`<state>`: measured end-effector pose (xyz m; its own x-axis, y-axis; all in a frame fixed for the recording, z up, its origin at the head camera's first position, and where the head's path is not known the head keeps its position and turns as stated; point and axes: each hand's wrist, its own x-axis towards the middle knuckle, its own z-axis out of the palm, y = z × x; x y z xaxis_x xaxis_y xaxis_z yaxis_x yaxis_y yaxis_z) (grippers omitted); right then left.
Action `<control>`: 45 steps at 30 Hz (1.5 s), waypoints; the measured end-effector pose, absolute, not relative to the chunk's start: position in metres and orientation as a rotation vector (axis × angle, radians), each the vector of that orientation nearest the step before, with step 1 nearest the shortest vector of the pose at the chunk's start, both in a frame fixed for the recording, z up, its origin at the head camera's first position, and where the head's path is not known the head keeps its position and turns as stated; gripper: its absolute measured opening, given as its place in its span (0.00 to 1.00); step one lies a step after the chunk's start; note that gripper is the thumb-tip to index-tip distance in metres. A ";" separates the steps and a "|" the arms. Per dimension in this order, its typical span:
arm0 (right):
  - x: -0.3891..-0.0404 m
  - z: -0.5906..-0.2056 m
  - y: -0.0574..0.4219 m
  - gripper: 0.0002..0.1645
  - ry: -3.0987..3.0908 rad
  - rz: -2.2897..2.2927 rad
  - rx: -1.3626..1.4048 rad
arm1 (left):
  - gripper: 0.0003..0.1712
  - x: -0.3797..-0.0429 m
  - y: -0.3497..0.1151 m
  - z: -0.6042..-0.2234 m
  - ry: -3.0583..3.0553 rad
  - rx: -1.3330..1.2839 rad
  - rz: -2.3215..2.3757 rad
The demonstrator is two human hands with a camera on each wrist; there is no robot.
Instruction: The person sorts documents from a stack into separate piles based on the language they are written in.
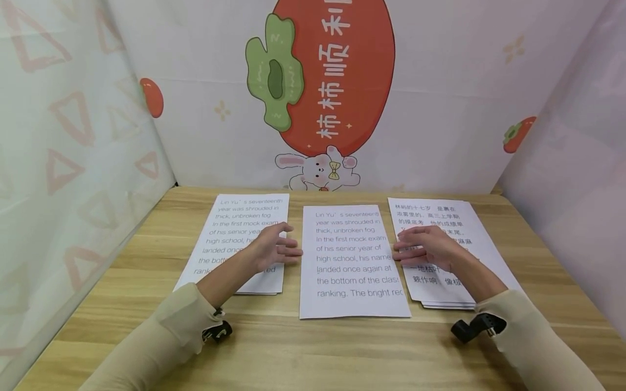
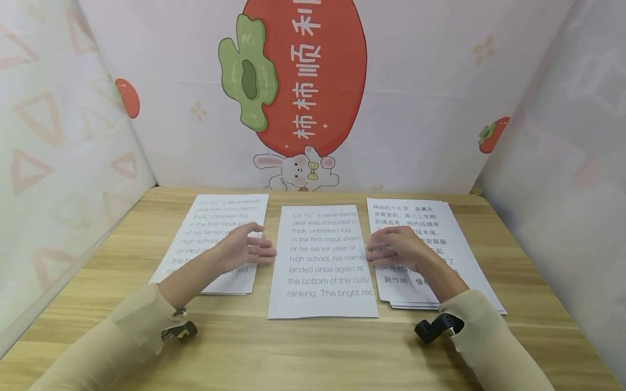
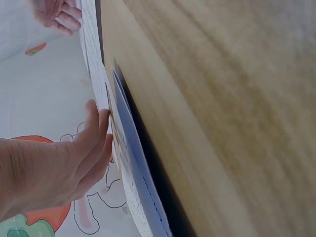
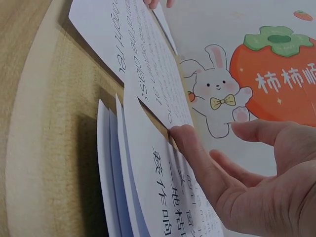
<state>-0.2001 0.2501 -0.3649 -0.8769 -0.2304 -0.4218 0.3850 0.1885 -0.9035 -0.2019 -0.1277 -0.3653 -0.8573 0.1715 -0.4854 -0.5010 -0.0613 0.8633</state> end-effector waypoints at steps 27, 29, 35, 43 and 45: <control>-0.200 -0.367 0.252 0.31 1.986 -1.724 0.130 | 0.33 -0.202 -0.132 -0.362 1.772 -0.337 1.928; -0.201 -0.367 0.252 0.31 1.969 -1.735 0.142 | 0.33 -0.201 -0.132 -0.362 1.772 -0.337 1.931; -0.201 -0.369 0.252 0.32 1.930 -1.755 0.164 | 0.33 -0.201 -0.132 -0.363 1.777 -0.330 1.930; -0.201 -0.370 0.251 0.33 1.897 -1.770 0.147 | 0.32 -0.203 -0.133 -0.366 1.768 -0.321 1.931; -0.201 -0.370 0.251 0.33 1.893 -1.772 0.139 | 0.32 -0.204 -0.133 -0.367 1.759 -0.326 1.937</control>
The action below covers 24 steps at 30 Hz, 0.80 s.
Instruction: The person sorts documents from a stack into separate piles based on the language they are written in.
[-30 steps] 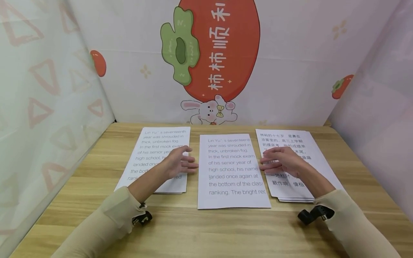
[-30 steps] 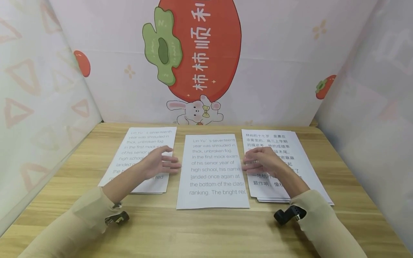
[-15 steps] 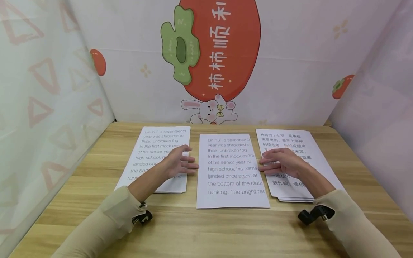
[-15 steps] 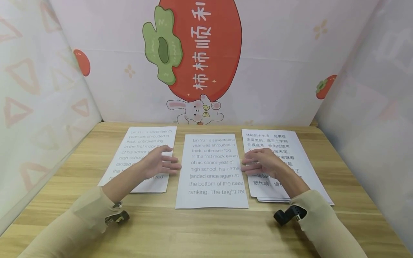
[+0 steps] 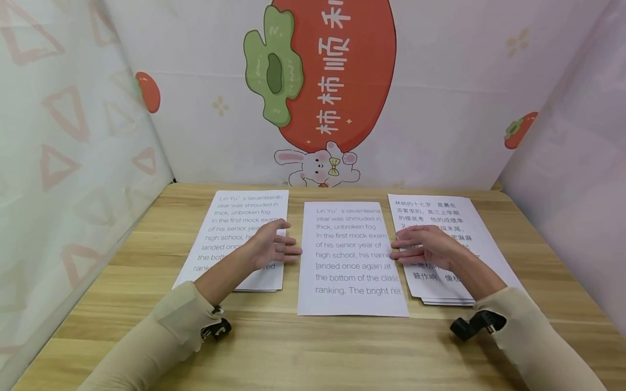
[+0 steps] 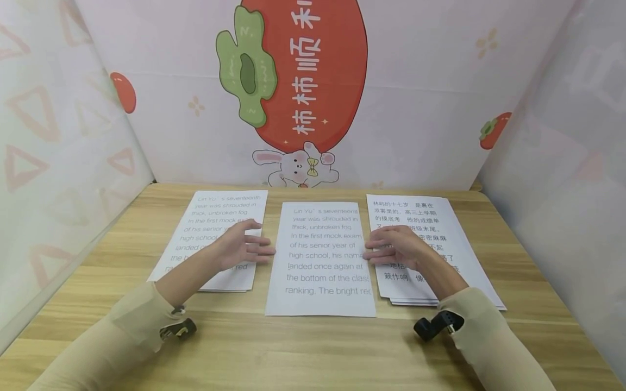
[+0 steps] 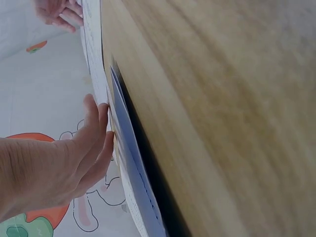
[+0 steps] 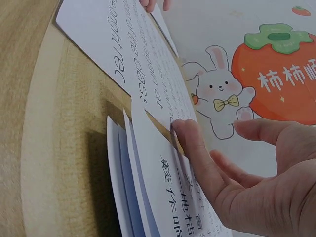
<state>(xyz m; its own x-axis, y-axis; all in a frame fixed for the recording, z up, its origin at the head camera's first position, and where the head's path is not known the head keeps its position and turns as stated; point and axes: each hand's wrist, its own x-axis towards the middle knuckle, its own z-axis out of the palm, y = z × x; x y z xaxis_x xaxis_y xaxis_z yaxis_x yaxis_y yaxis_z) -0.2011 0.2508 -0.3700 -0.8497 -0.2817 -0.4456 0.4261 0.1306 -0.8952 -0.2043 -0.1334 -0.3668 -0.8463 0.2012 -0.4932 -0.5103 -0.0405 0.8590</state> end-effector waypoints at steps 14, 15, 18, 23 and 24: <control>-0.198 -0.367 0.248 0.31 1.898 -1.743 0.072 | 0.33 -0.204 -0.130 -0.365 1.721 -0.321 1.932; -0.198 -0.367 0.248 0.31 1.898 -1.743 0.071 | 0.33 -0.204 -0.130 -0.365 1.722 -0.326 1.932; -0.198 -0.366 0.247 0.32 1.903 -1.740 0.073 | 0.33 -0.205 -0.129 -0.365 1.725 -0.337 1.931; -0.198 -0.366 0.247 0.32 1.911 -1.730 0.080 | 0.33 -0.205 -0.126 -0.366 1.711 -0.352 1.933; -0.198 -0.366 0.247 0.33 1.912 -1.729 0.080 | 0.33 -0.205 -0.126 -0.366 1.711 -0.350 1.934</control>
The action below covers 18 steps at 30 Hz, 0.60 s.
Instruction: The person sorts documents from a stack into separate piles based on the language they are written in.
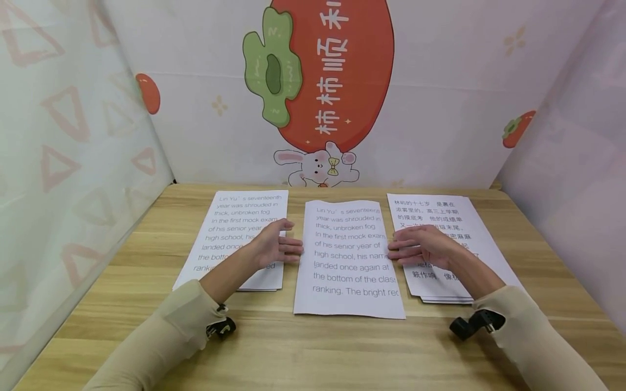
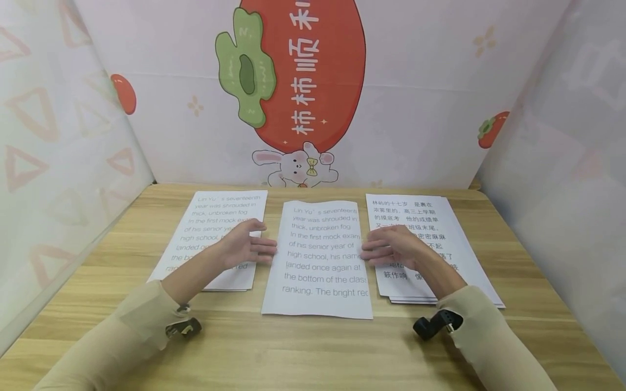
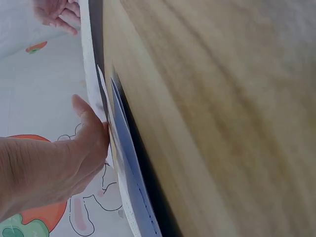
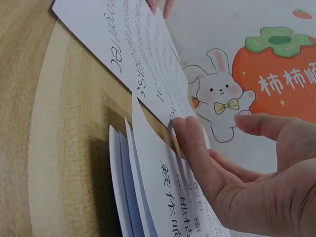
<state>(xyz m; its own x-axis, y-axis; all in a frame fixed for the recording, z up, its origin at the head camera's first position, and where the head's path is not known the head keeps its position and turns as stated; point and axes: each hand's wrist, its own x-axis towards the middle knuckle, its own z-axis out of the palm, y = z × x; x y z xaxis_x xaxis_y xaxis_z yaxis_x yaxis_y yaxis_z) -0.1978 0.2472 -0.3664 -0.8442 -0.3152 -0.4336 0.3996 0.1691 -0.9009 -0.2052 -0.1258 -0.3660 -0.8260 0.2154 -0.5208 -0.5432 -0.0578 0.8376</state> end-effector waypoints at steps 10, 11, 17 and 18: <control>-0.198 -0.367 0.248 0.34 1.923 -1.716 0.076 | 0.34 -0.207 -0.123 -0.367 1.705 -0.332 1.948; -0.198 -0.367 0.247 0.34 1.922 -1.716 0.078 | 0.34 -0.207 -0.123 -0.367 1.709 -0.329 1.946; -0.198 -0.367 0.247 0.33 1.920 -1.717 0.087 | 0.34 -0.207 -0.123 -0.367 1.764 -0.310 1.932; -0.198 -0.367 0.247 0.33 1.920 -1.718 0.087 | 0.34 -0.207 -0.123 -0.367 1.774 -0.311 1.930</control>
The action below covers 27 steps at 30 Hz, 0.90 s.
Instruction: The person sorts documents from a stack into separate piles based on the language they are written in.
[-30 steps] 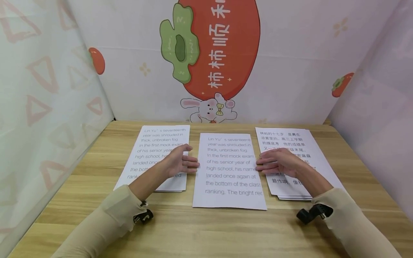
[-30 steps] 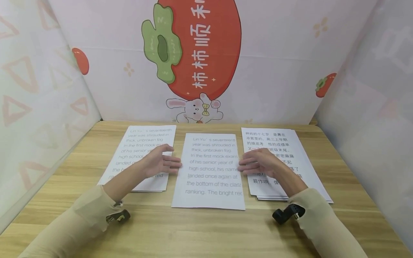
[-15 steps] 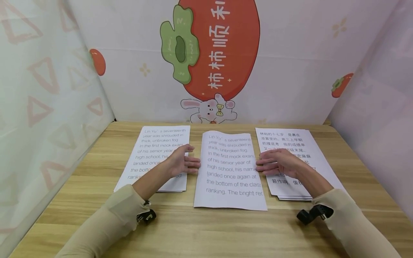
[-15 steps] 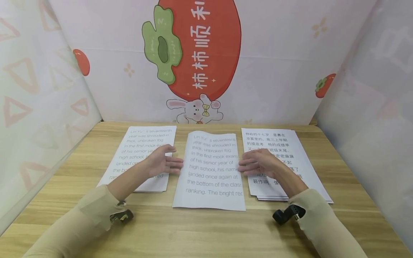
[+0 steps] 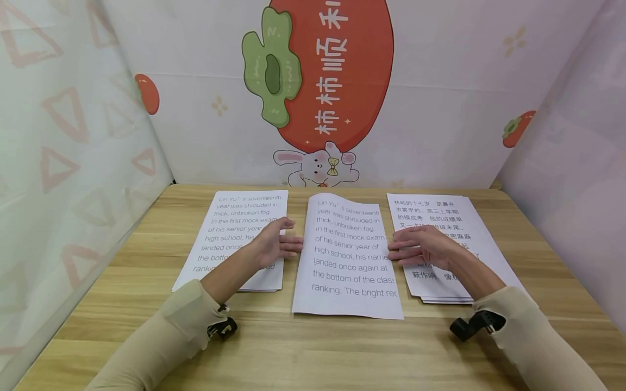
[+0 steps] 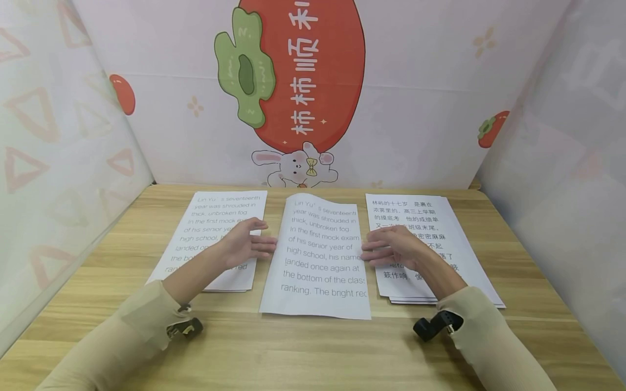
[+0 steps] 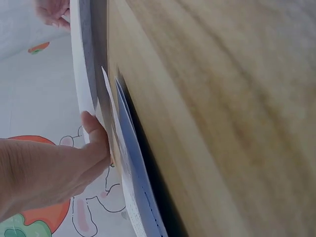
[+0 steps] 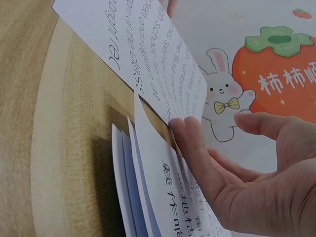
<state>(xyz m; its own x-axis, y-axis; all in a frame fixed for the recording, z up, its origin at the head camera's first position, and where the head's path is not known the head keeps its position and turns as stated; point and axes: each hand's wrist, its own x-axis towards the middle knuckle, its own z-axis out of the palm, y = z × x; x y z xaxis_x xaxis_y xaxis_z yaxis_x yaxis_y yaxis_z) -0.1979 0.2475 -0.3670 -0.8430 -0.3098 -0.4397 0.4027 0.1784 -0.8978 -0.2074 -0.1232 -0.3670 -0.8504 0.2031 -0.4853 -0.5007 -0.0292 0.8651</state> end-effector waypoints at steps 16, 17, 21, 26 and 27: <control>-0.196 -0.369 0.248 0.34 1.916 -1.732 0.085 | 0.33 -0.215 -0.121 -0.378 2.016 -0.214 1.814; -0.197 -0.369 0.248 0.34 1.916 -1.731 0.084 | 0.32 -0.216 -0.120 -0.379 2.027 -0.196 1.797; -0.197 -0.369 0.247 0.36 1.920 -1.726 0.077 | 0.24 -0.217 -0.116 -0.383 2.085 -0.144 1.721; -0.197 -0.371 0.243 0.34 2.013 -1.676 0.071 | 0.16 -0.213 -0.112 -0.380 2.176 -0.077 1.658; -0.197 -0.371 0.242 0.33 2.057 -1.652 0.070 | 0.15 -0.213 -0.112 -0.378 2.188 -0.062 1.666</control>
<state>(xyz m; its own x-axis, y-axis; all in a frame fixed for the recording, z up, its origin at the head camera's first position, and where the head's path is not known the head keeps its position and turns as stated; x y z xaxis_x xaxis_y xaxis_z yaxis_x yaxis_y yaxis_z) -0.1970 0.2422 -0.3707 -0.8750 -0.2627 -0.4065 0.3402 0.2637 -0.9026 -0.2127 -0.1115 -0.3783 -0.9236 0.1960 -0.3294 -0.2655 0.2930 0.9185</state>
